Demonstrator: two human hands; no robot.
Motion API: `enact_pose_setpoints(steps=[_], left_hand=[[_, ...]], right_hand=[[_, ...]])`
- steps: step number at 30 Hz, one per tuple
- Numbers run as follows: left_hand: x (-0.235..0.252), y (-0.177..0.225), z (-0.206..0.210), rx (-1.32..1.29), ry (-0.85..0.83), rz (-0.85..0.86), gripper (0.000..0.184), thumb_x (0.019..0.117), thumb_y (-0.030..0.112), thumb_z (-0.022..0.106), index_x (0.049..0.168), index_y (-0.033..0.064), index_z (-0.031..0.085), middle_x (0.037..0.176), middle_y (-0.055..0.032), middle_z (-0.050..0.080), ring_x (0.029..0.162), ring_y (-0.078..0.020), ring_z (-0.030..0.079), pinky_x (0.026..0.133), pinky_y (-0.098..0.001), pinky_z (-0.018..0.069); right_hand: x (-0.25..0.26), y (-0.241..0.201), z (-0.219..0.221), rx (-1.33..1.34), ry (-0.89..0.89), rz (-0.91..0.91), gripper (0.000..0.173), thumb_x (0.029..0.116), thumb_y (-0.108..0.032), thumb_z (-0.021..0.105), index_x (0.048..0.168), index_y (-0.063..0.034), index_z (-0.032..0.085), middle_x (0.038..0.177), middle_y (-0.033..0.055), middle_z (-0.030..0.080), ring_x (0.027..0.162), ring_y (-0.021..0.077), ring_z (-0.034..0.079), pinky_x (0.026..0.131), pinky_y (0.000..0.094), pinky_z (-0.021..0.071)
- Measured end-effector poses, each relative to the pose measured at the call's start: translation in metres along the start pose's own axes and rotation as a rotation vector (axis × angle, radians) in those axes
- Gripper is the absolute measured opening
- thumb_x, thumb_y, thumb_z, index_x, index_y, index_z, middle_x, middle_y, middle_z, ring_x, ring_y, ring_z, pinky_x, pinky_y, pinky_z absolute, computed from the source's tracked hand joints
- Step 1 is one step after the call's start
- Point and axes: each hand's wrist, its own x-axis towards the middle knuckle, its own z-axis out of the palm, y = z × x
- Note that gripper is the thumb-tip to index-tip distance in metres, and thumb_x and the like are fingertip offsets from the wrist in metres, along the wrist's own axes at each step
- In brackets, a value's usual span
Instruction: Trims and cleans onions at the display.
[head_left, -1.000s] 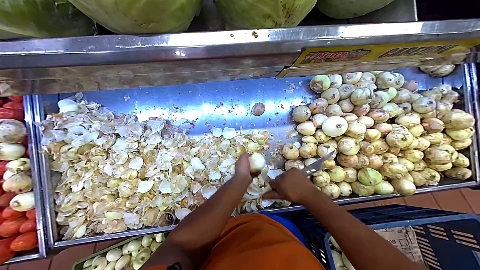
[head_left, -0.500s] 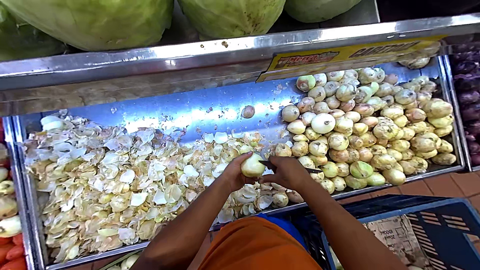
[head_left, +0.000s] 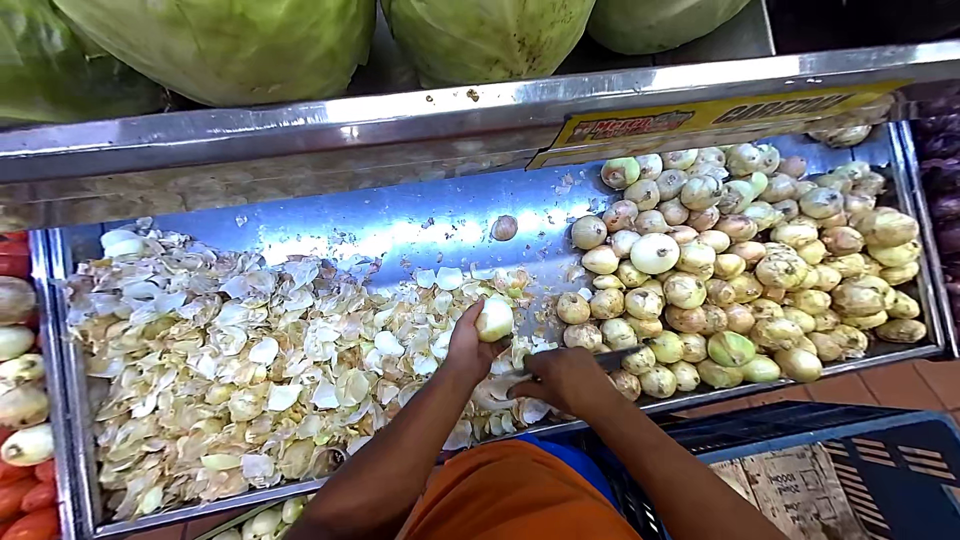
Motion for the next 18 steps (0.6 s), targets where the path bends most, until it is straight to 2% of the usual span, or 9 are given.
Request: enact_pose_setpoints(steps=[1,2,3,5,8,13,15,18], left_hand=[[0.0,0.004,-0.003,0.061,-0.021,-0.015,0.056,0.1013,0.052,0.054,0.142,0.0132,0.051,0.132,-0.0167,0.06,0.108,-0.0319,0.064,0.086,-0.0485,0.0552],[-0.002,0.007,-0.007,0.121,-0.043,-0.014,0.054,0.101,0.049,0.057,0.142,0.0131,0.052,0.134,-0.0162,0.059,0.113,-0.0326,0.062,0.09,-0.0507,0.0536],[-0.005,0.008,-0.011,0.176,-0.066,0.005,0.049,0.1009,0.043,0.059,0.138,0.0122,0.054,0.133,-0.0165,0.06,0.113,-0.033,0.062,0.09,-0.0518,0.0535],[-0.008,0.011,-0.017,0.264,-0.136,0.033,0.043,0.0985,0.033,0.062,0.135,0.0115,0.054,0.129,-0.0182,0.061,0.11,-0.0349,0.063,0.087,-0.0544,0.0546],[-0.016,0.014,-0.017,0.36,-0.255,0.023,0.047,0.0974,0.028,0.06,0.14,0.0111,0.053,0.128,-0.0197,0.062,0.11,-0.0369,0.064,0.088,-0.0573,0.0551],[-0.03,0.013,-0.012,0.412,-0.296,0.04,0.039,0.0976,0.022,0.06,0.134,0.0087,0.059,0.117,-0.019,0.067,0.1,-0.0319,0.068,0.085,-0.0496,0.0578],[-0.037,0.009,-0.013,0.464,-0.284,0.067,0.039,0.0959,0.025,0.061,0.133,0.0128,0.058,0.114,-0.0151,0.066,0.095,-0.0263,0.067,0.081,-0.0439,0.0568],[-0.043,0.005,-0.009,0.49,-0.278,0.075,0.038,0.0954,0.02,0.064,0.131,0.0085,0.055,0.107,-0.016,0.066,0.087,-0.0239,0.066,0.075,-0.0399,0.0564]], right_hand=[[0.002,0.004,-0.011,0.052,-0.078,0.136,0.059,0.0877,-0.067,0.068,0.095,-0.0081,0.069,0.08,0.0114,0.069,0.077,0.0315,0.07,0.069,0.0569,0.0558],[0.005,0.009,-0.018,0.071,-0.116,0.238,0.059,0.0851,-0.066,0.072,0.103,-0.0102,0.07,0.086,0.011,0.07,0.082,0.0321,0.07,0.073,0.059,0.0561],[0.006,0.015,-0.021,0.059,-0.122,0.291,0.059,0.0829,-0.068,0.074,0.104,-0.0124,0.069,0.088,0.0093,0.07,0.083,0.0311,0.071,0.073,0.0587,0.0565],[0.008,0.021,-0.024,0.011,-0.116,0.315,0.064,0.0805,-0.076,0.069,0.099,-0.0149,0.067,0.083,0.0054,0.068,0.078,0.0269,0.069,0.069,0.0546,0.0558],[0.013,0.022,-0.023,-0.022,-0.114,0.294,0.069,0.0814,-0.082,0.061,0.096,-0.0153,0.067,0.081,0.0038,0.067,0.078,0.0248,0.069,0.069,0.0521,0.0562],[0.02,0.017,-0.02,-0.091,-0.144,0.286,0.074,0.0813,-0.087,0.054,0.092,-0.0152,0.069,0.077,0.0049,0.067,0.077,0.026,0.069,0.068,0.0526,0.0554],[0.022,0.013,-0.018,-0.128,-0.162,0.27,0.076,0.081,-0.089,0.051,0.086,-0.0143,0.067,0.073,0.0059,0.066,0.076,0.0272,0.069,0.067,0.0521,0.0544],[0.025,0.014,-0.011,-0.118,-0.127,0.182,0.076,0.084,-0.088,0.048,0.08,-0.0139,0.065,0.068,0.006,0.064,0.072,0.0272,0.068,0.065,0.0526,0.0537]])
